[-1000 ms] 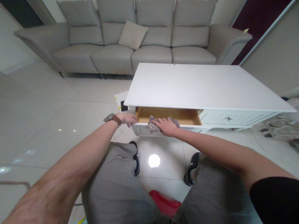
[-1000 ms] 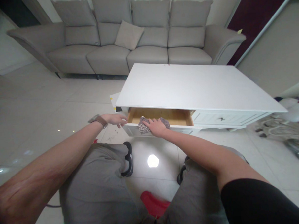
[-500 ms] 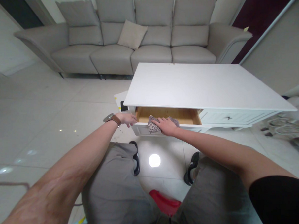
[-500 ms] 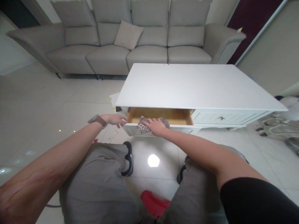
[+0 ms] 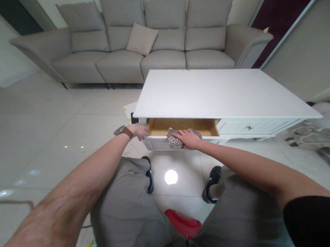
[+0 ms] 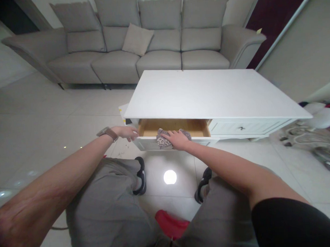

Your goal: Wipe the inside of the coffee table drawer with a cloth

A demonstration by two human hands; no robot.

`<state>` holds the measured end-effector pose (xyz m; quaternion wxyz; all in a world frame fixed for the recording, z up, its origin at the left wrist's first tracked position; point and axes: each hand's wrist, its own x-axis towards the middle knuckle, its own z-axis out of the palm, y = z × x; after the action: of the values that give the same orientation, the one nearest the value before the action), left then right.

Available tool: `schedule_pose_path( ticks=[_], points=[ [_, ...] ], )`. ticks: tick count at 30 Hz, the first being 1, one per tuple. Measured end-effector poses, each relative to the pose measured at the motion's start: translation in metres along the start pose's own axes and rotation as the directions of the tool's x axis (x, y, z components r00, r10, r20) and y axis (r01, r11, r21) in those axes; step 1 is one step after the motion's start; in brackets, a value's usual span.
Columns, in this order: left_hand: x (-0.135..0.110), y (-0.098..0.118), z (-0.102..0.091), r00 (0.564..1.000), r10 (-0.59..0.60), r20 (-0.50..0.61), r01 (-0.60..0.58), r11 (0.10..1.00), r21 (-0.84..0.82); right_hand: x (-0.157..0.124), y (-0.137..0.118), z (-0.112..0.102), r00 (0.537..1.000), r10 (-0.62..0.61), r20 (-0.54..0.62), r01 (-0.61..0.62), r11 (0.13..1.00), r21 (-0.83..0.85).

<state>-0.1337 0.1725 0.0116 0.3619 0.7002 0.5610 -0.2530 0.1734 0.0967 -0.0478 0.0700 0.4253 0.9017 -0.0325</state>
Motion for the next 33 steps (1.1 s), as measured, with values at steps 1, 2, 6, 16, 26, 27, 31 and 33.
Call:
schedule_pose_path(
  ticks=[1,2,6,16,26,27,31,33],
  points=[
    [0.001,0.000,0.000,1.000,-0.006,0.005,0.006,1.000,0.001,-0.005,0.005,0.000,1.000,0.004,0.007,-0.004,1.000,0.006],
    [0.002,-0.001,-0.001,1.000,-0.013,0.010,0.013,1.000,0.001,-0.011,0.011,0.000,1.000,0.010,0.010,-0.010,1.000,0.010],
    [0.006,-0.004,-0.002,0.999,-0.039,0.024,0.039,0.999,0.005,-0.035,0.041,0.003,0.999,0.030,0.020,-0.031,0.999,0.021],
    [0.005,-0.007,-0.001,0.999,-0.030,0.028,0.030,1.000,-0.007,-0.072,0.089,0.016,0.983,0.176,0.055,-0.179,0.982,0.054],
    [0.000,-0.009,-0.002,1.000,0.013,0.020,-0.013,1.000,0.023,-0.016,0.047,0.003,0.986,0.094,0.138,-0.100,0.994,0.038],
    [-0.002,-0.010,-0.002,1.000,0.014,0.017,-0.015,1.000,0.014,-0.006,0.039,0.001,0.987,0.072,0.142,-0.079,0.996,0.039],
    [-0.008,-0.013,0.000,1.000,0.016,-0.004,-0.016,1.000,-0.026,0.036,-0.002,-0.005,0.989,0.035,0.141,-0.037,0.999,0.012],
    [-0.009,-0.015,0.001,1.000,-0.005,-0.017,0.005,1.000,-0.026,0.056,-0.025,-0.008,0.990,0.046,0.133,-0.046,0.999,-0.004]
  ],
)
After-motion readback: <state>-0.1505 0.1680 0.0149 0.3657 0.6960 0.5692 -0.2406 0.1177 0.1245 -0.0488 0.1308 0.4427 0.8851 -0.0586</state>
